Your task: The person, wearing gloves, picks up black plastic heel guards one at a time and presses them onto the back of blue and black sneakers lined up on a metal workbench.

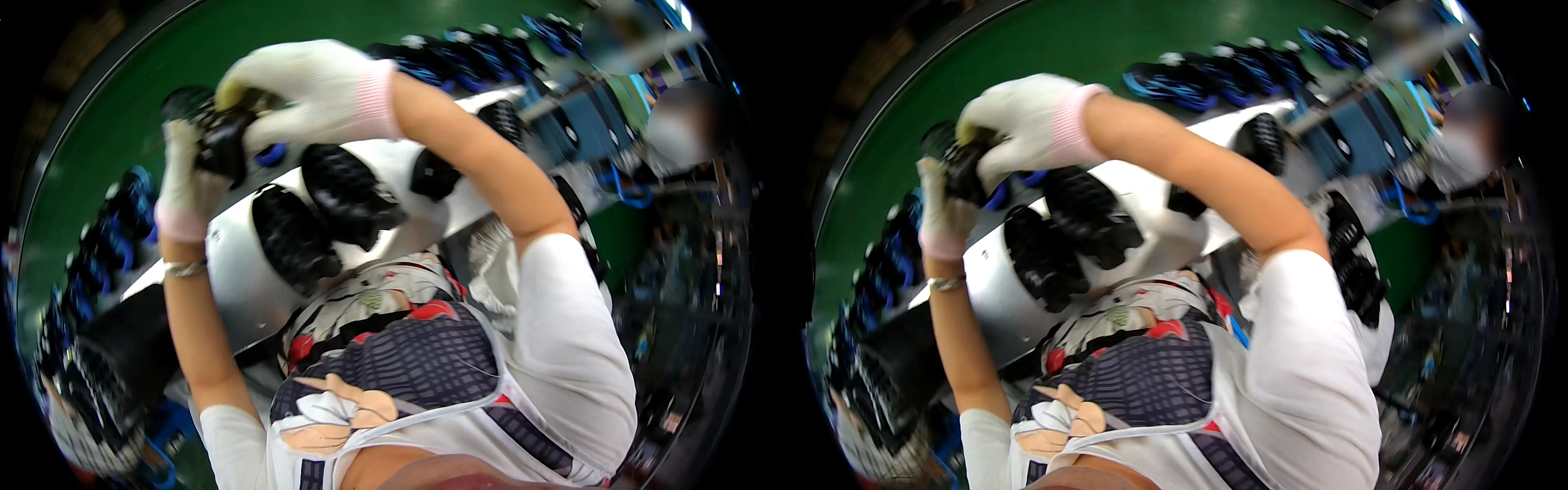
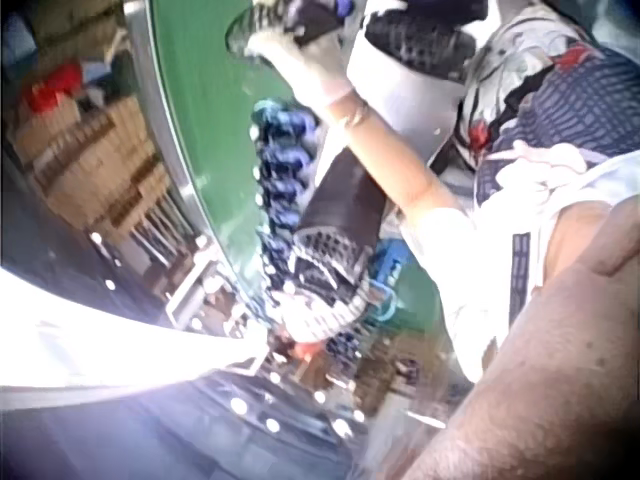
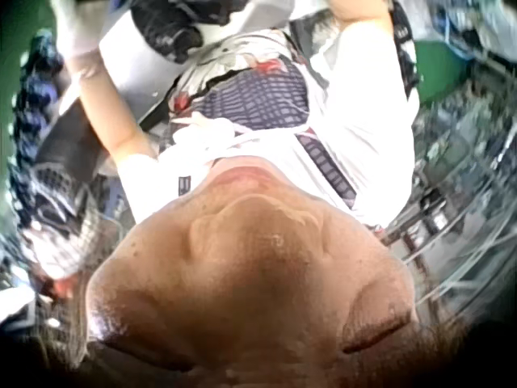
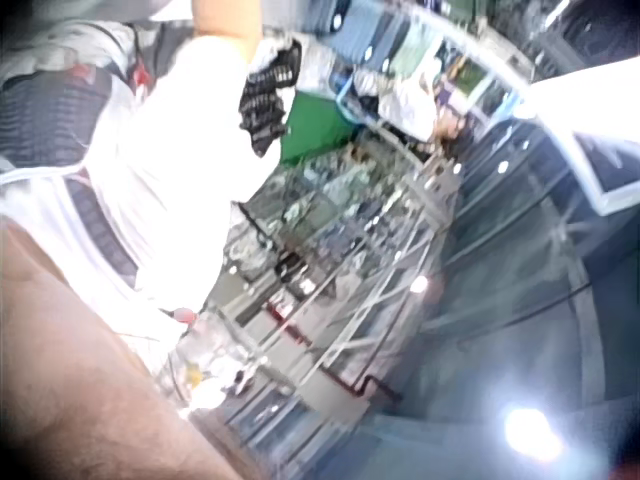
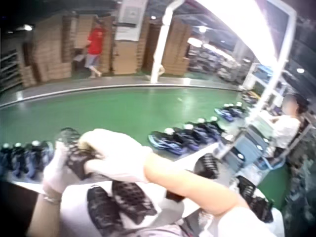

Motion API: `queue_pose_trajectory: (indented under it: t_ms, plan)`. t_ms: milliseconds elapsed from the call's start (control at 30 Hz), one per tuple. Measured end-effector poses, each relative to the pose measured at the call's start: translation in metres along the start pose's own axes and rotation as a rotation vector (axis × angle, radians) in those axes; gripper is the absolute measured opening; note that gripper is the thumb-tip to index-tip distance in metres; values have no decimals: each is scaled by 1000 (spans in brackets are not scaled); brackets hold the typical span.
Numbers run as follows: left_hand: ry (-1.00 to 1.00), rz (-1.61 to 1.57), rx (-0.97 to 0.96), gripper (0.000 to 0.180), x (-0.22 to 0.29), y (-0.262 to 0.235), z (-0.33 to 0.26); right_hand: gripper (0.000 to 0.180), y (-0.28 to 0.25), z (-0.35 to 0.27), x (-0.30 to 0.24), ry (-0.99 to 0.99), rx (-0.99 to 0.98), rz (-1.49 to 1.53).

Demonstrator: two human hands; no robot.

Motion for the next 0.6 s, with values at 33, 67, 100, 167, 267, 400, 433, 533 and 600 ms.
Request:
queue_pose_trajectory:
  t_ms: [33, 67, 100, 167, 267, 400, 433, 533, 600]
  plan:
    - [-27, -200, -81, 51, -1, 10, -3, 45, 5, 3, 2, -41, 4, -23]
    - [78, 129, 10, 50, 11, 24, -9, 46, 11, 8, 2, -81, 12, -41]
    - [116, 209, 72, 52, 18, 16, -12, 47, 17, 13, 1, -17, -16, -12]
    - [208, 204, 135, 43, 29, 10, -14, 47, 22, 23, -7, 45, -30, -133]
    - [297, 221, 128, 33, 43, 14, -18, 47, 36, 35, 0, 157, -106, -263]
    - [342, 250, 196, 32, 43, 5, -21, 44, 46, 47, -6, 245, -192, -296]
    - [318, 211, 139, 31, 40, 1, -18, 42, 49, 48, -5, 240, -183, -314]
    - [228, 130, 185, 30, 30, -14, -11, 40, 58, 53, 5, 321, -231, -236]
    - [128, 104, 191, 37, 21, -25, -8, 40, 62, 52, 11, 379, -293, -199]
Point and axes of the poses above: each hand's wrist, its own z-axis towards the middle knuckle, its own y-axis out of the palm, x = y × z, the point moved 7 cm from there along z, towards the middle knuckle, and after that the axes turned 7 degrees about -y, right-handed, at the moved point
